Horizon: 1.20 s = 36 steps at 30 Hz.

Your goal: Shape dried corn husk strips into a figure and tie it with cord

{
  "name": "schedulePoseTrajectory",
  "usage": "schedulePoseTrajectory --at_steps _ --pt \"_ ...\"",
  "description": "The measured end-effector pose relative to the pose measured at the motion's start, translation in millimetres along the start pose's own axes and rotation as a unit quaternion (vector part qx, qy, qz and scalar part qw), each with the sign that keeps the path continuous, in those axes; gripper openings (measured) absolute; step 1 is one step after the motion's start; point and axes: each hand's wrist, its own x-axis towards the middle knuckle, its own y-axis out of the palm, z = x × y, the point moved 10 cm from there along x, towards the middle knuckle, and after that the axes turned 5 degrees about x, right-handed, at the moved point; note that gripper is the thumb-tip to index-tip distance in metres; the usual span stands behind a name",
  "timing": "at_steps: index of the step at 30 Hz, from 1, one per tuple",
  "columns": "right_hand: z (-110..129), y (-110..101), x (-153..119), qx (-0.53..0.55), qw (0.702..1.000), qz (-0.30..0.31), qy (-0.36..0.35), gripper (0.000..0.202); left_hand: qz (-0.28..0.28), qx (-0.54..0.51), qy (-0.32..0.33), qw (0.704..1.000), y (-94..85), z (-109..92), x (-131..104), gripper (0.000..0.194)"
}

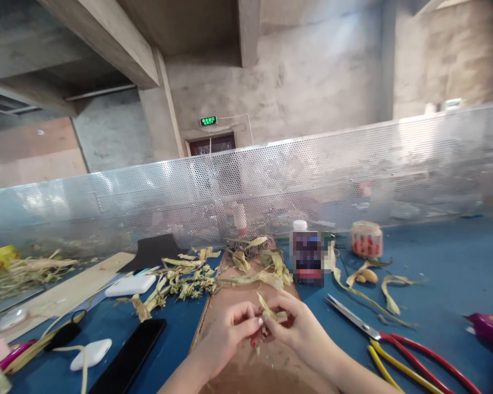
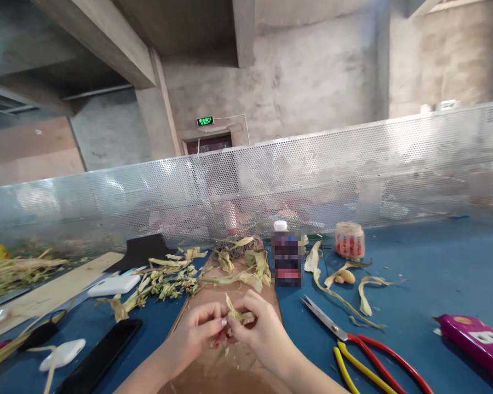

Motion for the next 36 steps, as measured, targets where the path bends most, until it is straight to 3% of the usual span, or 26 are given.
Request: schedulePoseTrajectory --at_steps 3,7,12,15,21,27,36 --pt "6.0 1.5 -1.4 -0.041 0.999 -0.001 -0.019 0.020 -0.034 0.001 0.000 0.999 -7.2 3.7 0.9 0.014" --pt "13.2 9.7 -3.1 -0.047 0.998 0.011 -0.031 0.016 -0.047 0.026 -0.006 0.999 -3.4 -2.4 1.3 0.027" --pt "14.3 13.1 -3.0 -0.076 0.996 -0.004 -0.053 0.013 -0.092 0.190 0.029 0.977 1.7 -20.9 0.8 0.036" --pt "1.4 15.0 -1.2 -0.008 1.000 -0.020 -0.009 0.012 -0.137 0.219 0.035 0.965 -5.0 -24.5 -1.3 0.039" --pt "-30.5 13.3 -0.9 0.098 0.989 -0.070 0.089 0.034 -0.185 0.254 0.049 0.948 -18.6 -30.3 -4.9 0.037" --pt "-55.3 24.1 -7.4 0.065 0.979 0.018 0.193 0.045 -0.200 0.263 0.029 0.943 -26.9 -21.7 -4.6 0.037" --pt "-26.8 38.3 -8.6 0.095 0.980 0.091 0.152 0.039 -0.215 0.101 0.010 0.971 -36.0 -1.7 0.6 0.037"
